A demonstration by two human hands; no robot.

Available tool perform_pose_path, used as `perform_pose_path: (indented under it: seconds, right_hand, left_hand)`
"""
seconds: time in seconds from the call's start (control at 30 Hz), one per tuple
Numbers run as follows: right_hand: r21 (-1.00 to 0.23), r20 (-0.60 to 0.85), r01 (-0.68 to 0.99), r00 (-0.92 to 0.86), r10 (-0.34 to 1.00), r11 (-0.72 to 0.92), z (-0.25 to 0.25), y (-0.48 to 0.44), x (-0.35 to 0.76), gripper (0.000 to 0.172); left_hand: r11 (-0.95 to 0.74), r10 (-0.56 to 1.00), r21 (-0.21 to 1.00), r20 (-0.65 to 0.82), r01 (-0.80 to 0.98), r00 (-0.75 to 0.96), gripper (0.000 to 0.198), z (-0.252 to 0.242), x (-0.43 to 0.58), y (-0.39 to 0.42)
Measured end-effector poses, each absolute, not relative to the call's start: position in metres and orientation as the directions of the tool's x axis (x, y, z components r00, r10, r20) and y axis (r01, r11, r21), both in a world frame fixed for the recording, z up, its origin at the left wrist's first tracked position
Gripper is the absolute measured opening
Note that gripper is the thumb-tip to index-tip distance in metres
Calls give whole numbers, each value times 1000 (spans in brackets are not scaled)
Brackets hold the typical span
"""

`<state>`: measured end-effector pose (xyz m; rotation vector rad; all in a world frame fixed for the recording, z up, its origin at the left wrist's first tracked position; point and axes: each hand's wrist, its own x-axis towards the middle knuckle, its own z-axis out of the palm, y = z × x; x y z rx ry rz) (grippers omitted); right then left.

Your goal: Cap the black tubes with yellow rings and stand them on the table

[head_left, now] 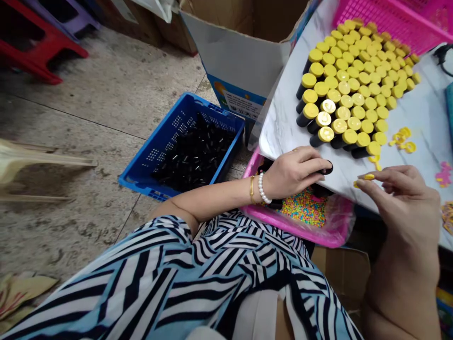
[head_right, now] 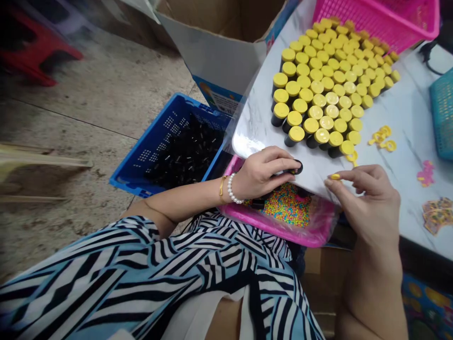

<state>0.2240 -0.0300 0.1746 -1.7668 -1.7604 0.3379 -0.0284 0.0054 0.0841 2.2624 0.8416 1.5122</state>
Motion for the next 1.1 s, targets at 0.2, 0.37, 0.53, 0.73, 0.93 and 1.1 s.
perform_pose_path:
  seconds: [0.2, 0.37, 0.53, 0.73, 0.93, 1.1]
  right_hand:
    - [-942, -230, 253, -16, 973, -219, 174, -14, 177, 29]
    - [-940, -316, 142, -19, 949, -310, 155, 2, 172, 39]
    - [-945, -234, 222, 55, 971, -240, 153, -2, 162, 38]
    - [-953, -164, 250, 39, 986, -168, 151, -5, 162, 35]
    - [-926, -122, 356, 31, 992, -125, 156, -13, 165, 32]
    - [-862, -46, 503, 37, 998, -59, 160, -17, 161, 29]
  left_hand:
    - [-821, 523, 413, 820, 394, 231, 21, 76, -25, 4]
    - [-829, 497, 392, 844, 398, 202, 18, 77, -23, 3]
    - [-777, 585, 482, 791, 406, 181, 31, 78, -24, 1]
    - [-815, 491, 350, 841, 462, 229, 19, 75, -26, 2]
    - [-802, 530, 308, 763, 512, 371, 19, 94, -33, 0]
    - [-795, 605, 470, 667, 384, 436, 18, 91, -33, 3]
